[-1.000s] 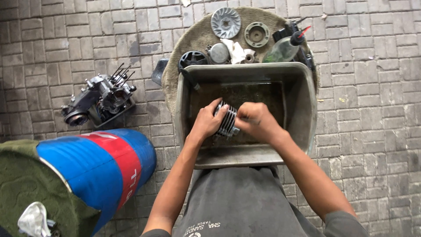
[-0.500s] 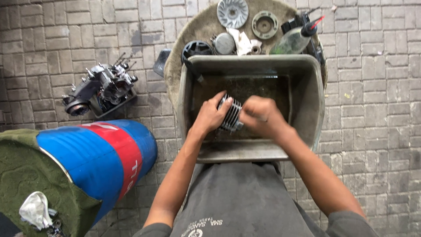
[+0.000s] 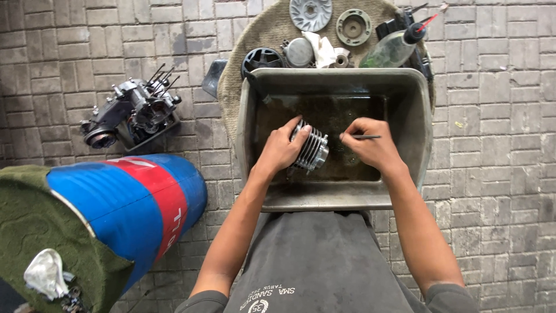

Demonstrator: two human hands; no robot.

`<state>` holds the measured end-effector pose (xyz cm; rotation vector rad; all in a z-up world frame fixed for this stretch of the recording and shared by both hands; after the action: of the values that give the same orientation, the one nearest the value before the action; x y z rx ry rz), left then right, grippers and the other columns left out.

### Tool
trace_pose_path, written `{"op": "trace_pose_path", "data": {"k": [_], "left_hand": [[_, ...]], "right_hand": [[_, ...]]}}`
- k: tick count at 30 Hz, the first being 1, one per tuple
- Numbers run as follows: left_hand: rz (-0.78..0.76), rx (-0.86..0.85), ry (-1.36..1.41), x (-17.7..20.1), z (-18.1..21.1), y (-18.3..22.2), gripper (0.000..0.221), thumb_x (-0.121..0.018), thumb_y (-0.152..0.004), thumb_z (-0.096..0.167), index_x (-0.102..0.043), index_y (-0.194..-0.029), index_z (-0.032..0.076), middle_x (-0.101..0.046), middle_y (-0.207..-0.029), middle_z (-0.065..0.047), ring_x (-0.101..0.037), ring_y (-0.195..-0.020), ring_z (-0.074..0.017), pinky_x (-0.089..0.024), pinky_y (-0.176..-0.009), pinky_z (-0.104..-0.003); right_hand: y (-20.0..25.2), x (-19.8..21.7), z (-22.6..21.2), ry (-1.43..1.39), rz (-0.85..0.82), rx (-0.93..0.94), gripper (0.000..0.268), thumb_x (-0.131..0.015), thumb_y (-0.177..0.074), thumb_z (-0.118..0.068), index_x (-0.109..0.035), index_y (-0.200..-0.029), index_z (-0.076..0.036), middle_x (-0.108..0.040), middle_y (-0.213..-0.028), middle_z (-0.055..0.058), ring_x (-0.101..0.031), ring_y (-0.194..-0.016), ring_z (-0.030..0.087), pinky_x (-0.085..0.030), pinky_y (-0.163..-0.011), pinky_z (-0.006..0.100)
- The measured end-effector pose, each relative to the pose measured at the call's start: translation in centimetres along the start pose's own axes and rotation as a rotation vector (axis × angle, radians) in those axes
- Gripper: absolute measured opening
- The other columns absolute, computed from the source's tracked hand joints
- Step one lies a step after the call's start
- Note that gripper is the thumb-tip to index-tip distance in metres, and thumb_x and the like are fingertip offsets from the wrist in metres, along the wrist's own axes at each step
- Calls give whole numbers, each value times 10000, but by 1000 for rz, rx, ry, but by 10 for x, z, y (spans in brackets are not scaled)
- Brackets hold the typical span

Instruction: Scrubbing a metal engine component with a brush in a basin of cleaning fluid to remove grease and dirt.

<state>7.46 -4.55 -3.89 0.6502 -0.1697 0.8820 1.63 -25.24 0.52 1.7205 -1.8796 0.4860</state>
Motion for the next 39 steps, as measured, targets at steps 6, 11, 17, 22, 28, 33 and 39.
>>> {"op": "trace_pose_path", "data": {"k": [6,11,17,22,28,33,39], "left_hand": [[-3,6,3,3,5,4,662,-496,-966,578,-563,-1471,156,-698,-1237,-278,-630,-1200,-478,-491,-1041,-577],[-10,6,2,3,10,6,652,-489,-976,558,-562,-1465,133,-689,-1245,-285,-628,-1198,-481,-489,-1034,-587],[-3,15,8,4,5,6,675,-493,-963,585,-558,-1470,145,-694,-1243,-276,-627,-1202,-477,-491,-1037,-579],[1,12,10,1,0,4,696,-483,-959,610,-553,-1478,152,-696,-1245,-275,-630,-1203,-477,-491,-1046,-571],[1,7,12,3,4,7,688,-479,-967,588,-553,-1477,132,-693,-1249,-285,-633,-1199,-485,-490,-1040,-578],[-3,-35,44,3,7,7,696,-391,-1000,613,-528,-1494,143,-684,-1259,-292,-612,-1216,-498,-463,-1064,-610],[-2,-45,57,2,4,5,692,-364,-1024,610,-534,-1486,125,-684,-1274,-267,-611,-1227,-483,-459,-1071,-605]], "right_hand": [[20,12,78,521,-347,-542,236,-733,-870,-264,-792,-817,-41,-782,-869,263,-750,-930,482,-554,-797,532],[35,-7,139,663,-552,-676,226,-752,-887,-242,-814,-857,-26,-768,-695,174,-772,-648,328,-605,-637,434],[45,-32,132,650,-681,-674,262,-691,-911,-223,-816,-859,0,-763,-630,161,-781,-593,291,-622,-656,430],[44,-22,146,633,-559,-649,275,-677,-924,-227,-819,-837,-8,-752,-596,147,-779,-588,299,-624,-714,437],[48,-29,112,611,-632,-649,293,-673,-926,-260,-830,-882,-16,-790,-691,164,-804,-826,355,-608,-801,485],[22,-1,11,-337,-146,-371,169,-639,-962,-41,-707,-850,65,-680,-628,184,-662,-533,195,-589,-528,313],[26,2,-81,-422,-158,-71,112,-730,-827,38,-752,-936,57,-724,-692,195,-708,-589,190,-617,-568,328]]}}
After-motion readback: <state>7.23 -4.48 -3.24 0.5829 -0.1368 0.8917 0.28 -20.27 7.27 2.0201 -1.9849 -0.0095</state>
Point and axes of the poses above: each hand's wrist, its own y-axis away from the middle knuckle, its own x-axis out of the back of the hand, z = x × y, the point moved 10 cm from there along -y, towards the middle knuckle
